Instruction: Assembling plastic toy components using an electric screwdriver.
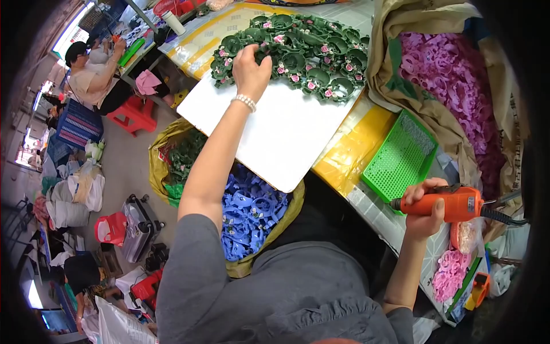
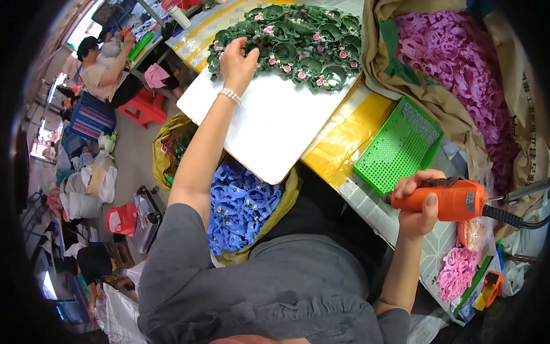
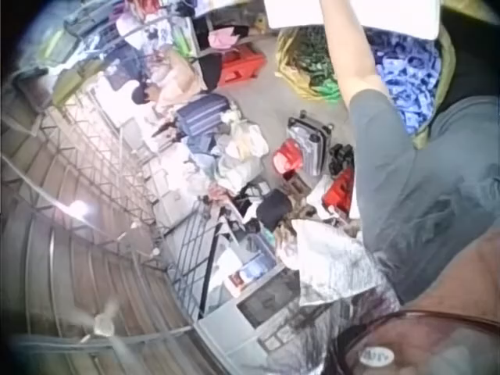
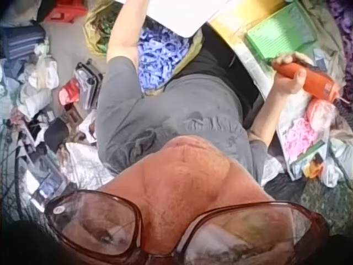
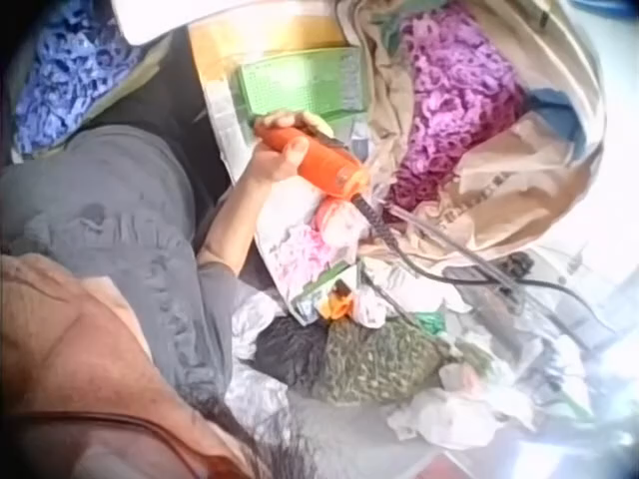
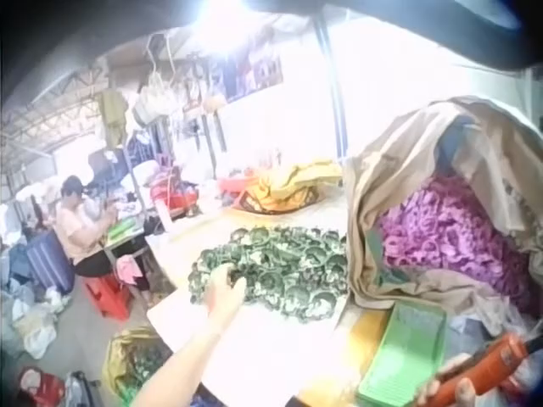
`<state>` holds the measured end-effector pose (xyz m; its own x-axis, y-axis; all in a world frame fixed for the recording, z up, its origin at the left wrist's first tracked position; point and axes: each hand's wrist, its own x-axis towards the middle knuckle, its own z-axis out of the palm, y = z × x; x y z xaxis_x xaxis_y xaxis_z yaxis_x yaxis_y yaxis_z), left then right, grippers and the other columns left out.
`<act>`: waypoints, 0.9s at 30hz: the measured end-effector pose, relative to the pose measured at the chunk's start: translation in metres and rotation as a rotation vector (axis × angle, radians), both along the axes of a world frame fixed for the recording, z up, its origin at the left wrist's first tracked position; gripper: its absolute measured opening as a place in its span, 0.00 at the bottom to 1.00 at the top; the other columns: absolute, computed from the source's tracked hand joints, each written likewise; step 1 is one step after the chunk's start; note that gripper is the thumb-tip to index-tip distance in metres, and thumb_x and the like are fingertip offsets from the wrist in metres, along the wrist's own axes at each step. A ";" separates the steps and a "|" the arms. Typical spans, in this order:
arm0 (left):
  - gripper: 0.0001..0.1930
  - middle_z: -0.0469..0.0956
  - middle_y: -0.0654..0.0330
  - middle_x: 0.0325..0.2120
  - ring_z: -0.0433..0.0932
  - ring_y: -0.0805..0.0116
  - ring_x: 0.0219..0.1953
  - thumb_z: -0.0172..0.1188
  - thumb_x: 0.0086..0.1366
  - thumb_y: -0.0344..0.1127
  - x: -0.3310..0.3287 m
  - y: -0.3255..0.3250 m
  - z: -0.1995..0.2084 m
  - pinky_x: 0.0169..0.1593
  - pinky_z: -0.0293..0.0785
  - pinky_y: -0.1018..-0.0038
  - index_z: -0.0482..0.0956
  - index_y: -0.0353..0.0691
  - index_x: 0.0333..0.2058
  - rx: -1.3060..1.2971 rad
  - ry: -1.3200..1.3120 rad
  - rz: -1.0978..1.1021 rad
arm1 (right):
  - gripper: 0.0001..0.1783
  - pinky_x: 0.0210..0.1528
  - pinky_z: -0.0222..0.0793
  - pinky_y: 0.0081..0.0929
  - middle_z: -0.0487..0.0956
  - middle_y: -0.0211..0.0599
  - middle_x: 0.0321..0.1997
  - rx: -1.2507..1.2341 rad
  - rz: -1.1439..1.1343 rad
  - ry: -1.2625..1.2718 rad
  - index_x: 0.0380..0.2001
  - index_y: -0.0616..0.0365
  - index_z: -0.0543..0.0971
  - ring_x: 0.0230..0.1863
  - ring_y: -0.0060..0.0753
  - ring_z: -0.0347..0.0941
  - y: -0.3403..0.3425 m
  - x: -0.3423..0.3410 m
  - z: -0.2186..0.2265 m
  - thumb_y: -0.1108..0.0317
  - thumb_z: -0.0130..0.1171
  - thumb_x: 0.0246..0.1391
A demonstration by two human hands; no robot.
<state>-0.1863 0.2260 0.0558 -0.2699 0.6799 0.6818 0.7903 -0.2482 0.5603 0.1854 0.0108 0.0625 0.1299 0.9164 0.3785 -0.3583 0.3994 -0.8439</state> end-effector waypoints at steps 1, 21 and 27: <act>0.18 0.74 0.51 0.39 0.71 0.54 0.42 0.59 0.49 0.33 0.001 0.009 0.006 0.49 0.68 0.64 0.75 0.34 0.40 0.072 0.111 -0.005 | 0.26 0.30 0.65 0.29 0.69 0.34 0.24 -0.003 -0.006 -0.003 0.39 0.60 0.66 0.22 0.29 0.65 0.000 0.002 0.000 0.48 0.55 0.48; 0.19 0.78 0.47 0.31 0.75 0.48 0.38 0.47 0.58 0.47 -0.047 0.115 0.071 0.49 0.62 0.60 0.78 0.35 0.30 -0.015 0.641 -0.048 | 0.28 0.30 0.66 0.27 0.69 0.33 0.24 -0.087 -0.027 0.025 0.39 0.60 0.66 0.23 0.29 0.66 0.002 0.004 -0.005 0.48 0.59 0.46; 0.31 0.78 0.48 0.35 0.74 0.54 0.42 0.46 0.58 0.62 -0.034 0.135 0.075 0.55 0.55 0.60 0.79 0.36 0.35 -0.370 0.734 -0.143 | 0.27 0.31 0.66 0.27 0.70 0.33 0.25 -0.089 -0.024 0.021 0.40 0.60 0.66 0.23 0.29 0.66 0.005 0.004 -0.003 0.49 0.60 0.46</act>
